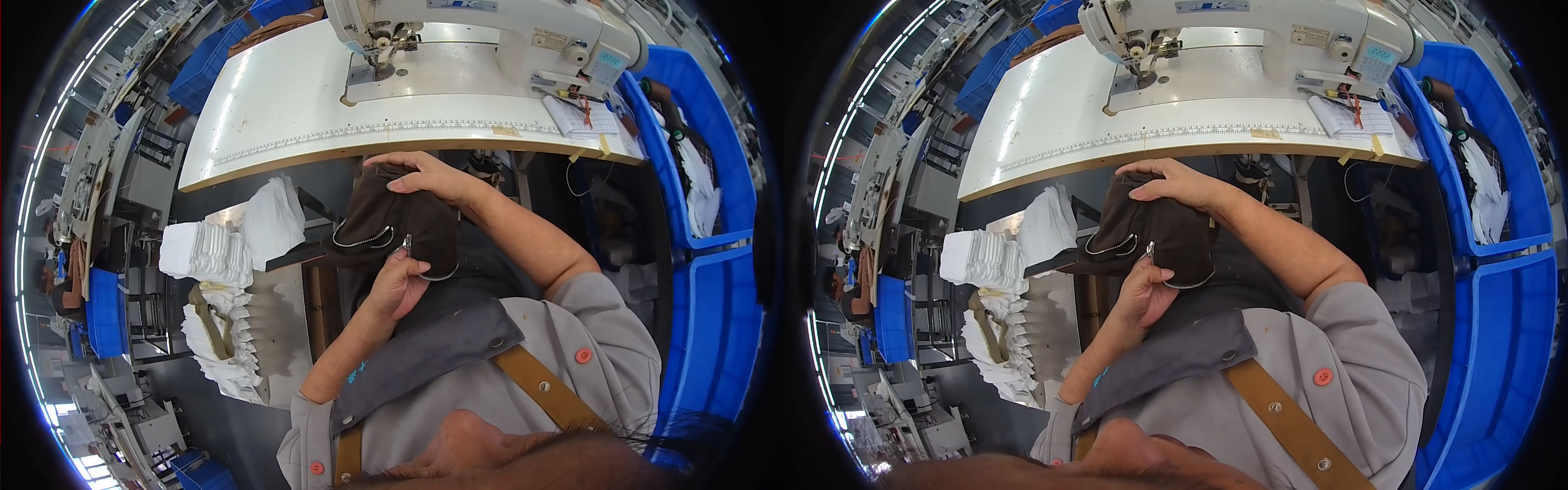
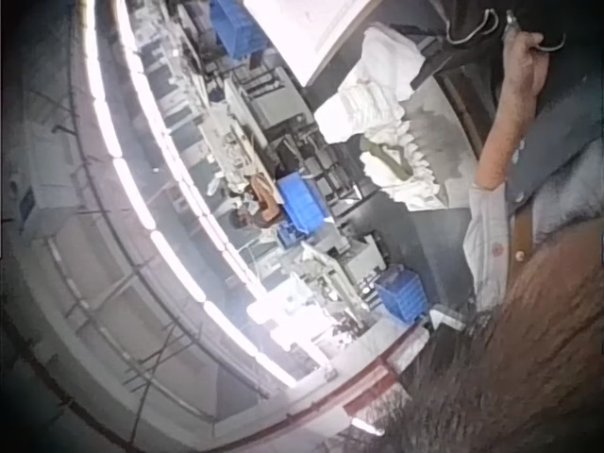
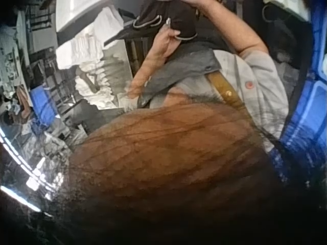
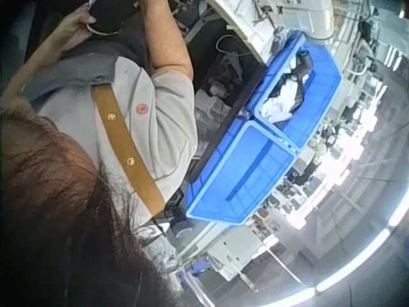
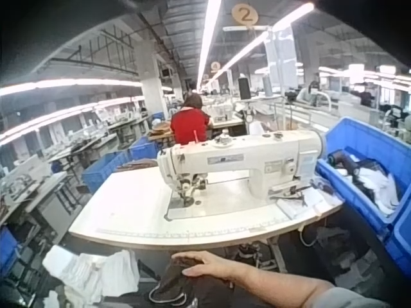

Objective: Hand-sewing a zipper or seam on a brown bag with a needle and thread.

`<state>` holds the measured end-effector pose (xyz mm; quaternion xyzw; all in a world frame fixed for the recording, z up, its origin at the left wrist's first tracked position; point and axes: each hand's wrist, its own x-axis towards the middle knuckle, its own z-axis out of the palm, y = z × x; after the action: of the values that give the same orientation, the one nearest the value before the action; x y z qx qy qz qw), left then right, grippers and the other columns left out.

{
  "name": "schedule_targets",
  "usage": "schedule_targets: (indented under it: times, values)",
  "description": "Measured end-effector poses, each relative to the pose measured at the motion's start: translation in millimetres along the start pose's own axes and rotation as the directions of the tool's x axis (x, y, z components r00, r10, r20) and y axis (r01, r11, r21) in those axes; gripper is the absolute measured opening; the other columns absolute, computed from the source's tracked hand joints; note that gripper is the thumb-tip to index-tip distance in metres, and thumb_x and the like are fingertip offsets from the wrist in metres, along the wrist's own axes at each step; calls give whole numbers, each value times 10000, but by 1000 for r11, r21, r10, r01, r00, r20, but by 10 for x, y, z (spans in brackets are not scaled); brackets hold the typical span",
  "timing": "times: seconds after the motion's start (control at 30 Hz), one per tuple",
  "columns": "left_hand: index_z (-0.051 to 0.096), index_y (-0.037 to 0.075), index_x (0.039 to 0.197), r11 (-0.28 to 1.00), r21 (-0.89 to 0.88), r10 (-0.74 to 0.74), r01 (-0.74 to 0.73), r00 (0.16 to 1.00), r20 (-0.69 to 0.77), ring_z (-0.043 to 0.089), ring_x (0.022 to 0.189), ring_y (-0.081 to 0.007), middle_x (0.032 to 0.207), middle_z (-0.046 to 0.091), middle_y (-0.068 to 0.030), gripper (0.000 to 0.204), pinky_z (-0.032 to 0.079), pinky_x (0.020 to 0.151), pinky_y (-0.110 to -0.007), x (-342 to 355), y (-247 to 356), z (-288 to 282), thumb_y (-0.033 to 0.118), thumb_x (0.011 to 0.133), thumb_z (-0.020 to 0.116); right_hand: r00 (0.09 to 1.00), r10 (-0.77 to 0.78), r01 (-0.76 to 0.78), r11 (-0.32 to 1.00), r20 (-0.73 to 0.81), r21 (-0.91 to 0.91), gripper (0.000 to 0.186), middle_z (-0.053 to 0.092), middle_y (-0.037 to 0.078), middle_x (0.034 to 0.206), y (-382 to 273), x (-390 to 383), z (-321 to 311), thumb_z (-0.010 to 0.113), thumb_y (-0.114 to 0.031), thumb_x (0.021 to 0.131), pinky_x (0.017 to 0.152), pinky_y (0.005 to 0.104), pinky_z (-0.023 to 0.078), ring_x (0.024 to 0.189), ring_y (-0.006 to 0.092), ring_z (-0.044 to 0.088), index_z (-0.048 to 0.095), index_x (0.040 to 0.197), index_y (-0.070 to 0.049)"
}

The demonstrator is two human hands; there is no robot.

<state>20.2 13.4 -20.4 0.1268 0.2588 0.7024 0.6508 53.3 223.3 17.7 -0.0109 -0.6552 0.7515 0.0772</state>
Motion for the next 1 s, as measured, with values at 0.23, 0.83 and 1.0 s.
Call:
schedule_targets:
  times: [0.23, 0.83, 1.0]
  values:
    - [482, -41, 1314, 999, -32, -12, 13, 1000, 23, 564, 1224, -219, 1314, 580, -120, 413, 418, 1084, -383, -28, 3, 228, -46, 902, 505, 999, -38, 40, 998, -32, 55, 538, 609, 58, 1228, 66, -27, -29, 693, -206, 850, 959, 242, 425, 1069, 110, 550, 566, 1336, -13]
    - [645, 9, 987, 885, 426, 269, -190, 954, -133, 637, 893, -98, 970, 675, -32, 192, 526, 852, -277, -57, -311, 18, 193, 1001, 593, 947, -45, 46, 999, -318, -5, 418, 634, 51, 1209, 41, -349, -11, 667, -125, 871, 1014, 264, 401, 1121, 110, 556, 617, 1270, -12]
    - [599, 19, 967, 861, 474, 329, -184, 913, -242, 446, 685, -10, 789, 543, 64, 205, 345, 613, -173, -16, -364, 255, 220, 992, 625, 943, -53, 47, 999, -328, -27, 407, 636, 51, 1206, 91, -418, -79, 664, -119, 870, 1003, 262, 405, 1122, 110, 554, 626, 1263, -20]
